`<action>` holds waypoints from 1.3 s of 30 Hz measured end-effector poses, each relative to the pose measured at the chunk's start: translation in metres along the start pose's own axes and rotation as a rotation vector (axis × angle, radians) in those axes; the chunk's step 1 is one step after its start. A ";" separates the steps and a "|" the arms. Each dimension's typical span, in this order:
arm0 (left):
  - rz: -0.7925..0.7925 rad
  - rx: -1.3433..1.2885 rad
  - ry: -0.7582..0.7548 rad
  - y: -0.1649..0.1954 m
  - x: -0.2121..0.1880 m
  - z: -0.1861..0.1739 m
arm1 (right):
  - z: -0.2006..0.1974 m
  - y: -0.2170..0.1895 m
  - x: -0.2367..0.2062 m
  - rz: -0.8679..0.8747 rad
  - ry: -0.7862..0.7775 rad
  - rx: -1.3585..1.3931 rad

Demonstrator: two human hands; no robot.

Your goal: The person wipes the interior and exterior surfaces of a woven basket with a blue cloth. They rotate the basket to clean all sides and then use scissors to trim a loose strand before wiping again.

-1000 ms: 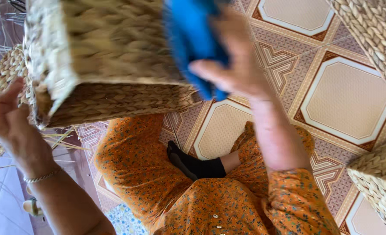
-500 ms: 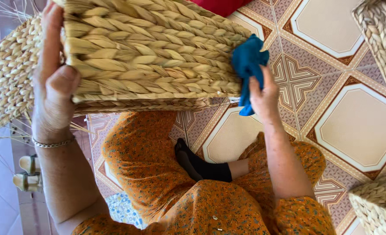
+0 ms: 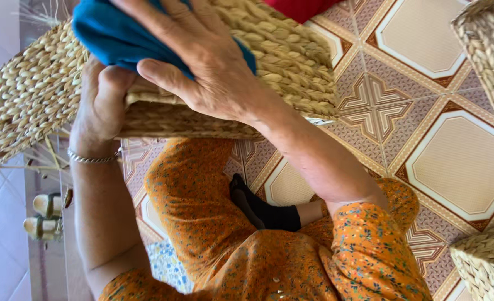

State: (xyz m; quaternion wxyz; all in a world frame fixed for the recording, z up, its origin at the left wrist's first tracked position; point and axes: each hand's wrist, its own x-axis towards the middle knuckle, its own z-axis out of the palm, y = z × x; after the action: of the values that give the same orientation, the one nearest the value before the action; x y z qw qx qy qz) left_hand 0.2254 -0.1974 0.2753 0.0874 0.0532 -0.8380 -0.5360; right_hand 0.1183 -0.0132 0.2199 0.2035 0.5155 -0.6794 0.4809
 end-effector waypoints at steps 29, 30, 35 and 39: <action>0.278 0.036 -0.102 0.003 -0.002 -0.007 | -0.003 0.003 -0.002 0.051 -0.065 0.126; 0.209 -0.033 -0.098 0.000 -0.004 -0.009 | -0.003 0.002 -0.002 0.056 -0.075 0.096; 0.301 0.123 -0.057 -0.018 -0.008 -0.016 | -0.012 0.041 -0.054 0.178 -0.153 -0.056; 0.308 0.114 -0.038 -0.022 -0.007 -0.017 | -0.047 0.082 -0.130 0.562 -0.138 0.195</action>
State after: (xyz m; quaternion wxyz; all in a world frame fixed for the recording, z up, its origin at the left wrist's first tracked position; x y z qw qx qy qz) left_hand 0.2353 -0.2205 0.2619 0.1495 -0.0810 -0.8667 -0.4689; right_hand 0.0850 0.0933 0.1048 -0.0346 0.3559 -0.7583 0.5451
